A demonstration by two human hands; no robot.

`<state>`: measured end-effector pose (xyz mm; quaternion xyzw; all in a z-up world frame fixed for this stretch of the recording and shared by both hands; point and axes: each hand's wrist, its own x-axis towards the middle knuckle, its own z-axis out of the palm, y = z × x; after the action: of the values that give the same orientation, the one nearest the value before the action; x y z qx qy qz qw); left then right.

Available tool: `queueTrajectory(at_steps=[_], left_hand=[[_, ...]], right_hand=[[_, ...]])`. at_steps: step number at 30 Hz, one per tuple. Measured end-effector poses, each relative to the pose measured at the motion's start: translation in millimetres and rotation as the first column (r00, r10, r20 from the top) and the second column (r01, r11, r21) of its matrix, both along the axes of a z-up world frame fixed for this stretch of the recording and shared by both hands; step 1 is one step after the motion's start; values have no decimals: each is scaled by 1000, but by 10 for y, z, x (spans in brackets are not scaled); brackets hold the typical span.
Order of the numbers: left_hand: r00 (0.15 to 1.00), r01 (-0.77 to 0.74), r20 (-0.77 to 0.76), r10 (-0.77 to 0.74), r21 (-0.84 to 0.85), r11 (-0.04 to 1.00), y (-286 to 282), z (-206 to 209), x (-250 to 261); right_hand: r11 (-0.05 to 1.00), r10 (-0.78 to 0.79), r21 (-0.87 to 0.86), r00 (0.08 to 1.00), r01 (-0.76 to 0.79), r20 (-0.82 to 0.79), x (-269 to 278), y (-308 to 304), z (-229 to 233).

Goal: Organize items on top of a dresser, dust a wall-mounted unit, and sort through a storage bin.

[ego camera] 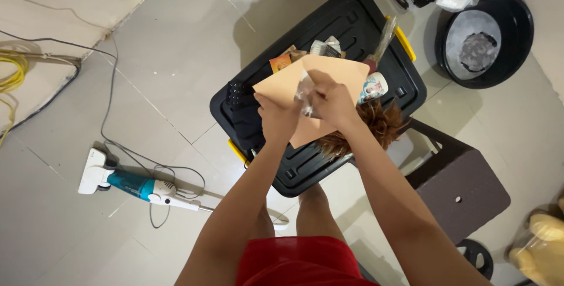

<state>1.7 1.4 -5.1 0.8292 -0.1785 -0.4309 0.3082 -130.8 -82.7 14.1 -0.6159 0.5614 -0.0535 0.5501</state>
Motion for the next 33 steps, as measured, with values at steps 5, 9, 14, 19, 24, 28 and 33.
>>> queueTrajectory(at_steps=[5, 9, 14, 19, 24, 28, 33], left_hand=[[999, -27, 28, 24, 122, 992, -13, -112, 79], [997, -72, -2, 74, 160, 984, -24, -107, 170], [991, -107, -68, 115, 113, 988, 18, -207, 198], [994, -104, -13, 105, 71, 992, 5, -300, 177], [991, -130, 20, 129, 66, 989, 134, -394, 305], [971, -97, 218, 99, -23, 995, -11, -457, 610], [917, -324, 212, 337, -96, 941, -203, -342, 1293]], right_hand=[[921, -11, -368, 955, 125, 298, -147, -66, 98], [739, -645, 435, 357, 514, 676, -233, -170, 117], [991, -114, -62, 987, 122, 110, -234, -145, -107], [765, 348, -569, 937, -300, -25, 126, 68, -610], [560, 723, -256, 616, -788, -313, 381, -63, -1043], [885, 464, -79, 856, -459, 228, 516, -79, -771], [956, -275, 154, 943, 248, 187, 177, -307, -186]])
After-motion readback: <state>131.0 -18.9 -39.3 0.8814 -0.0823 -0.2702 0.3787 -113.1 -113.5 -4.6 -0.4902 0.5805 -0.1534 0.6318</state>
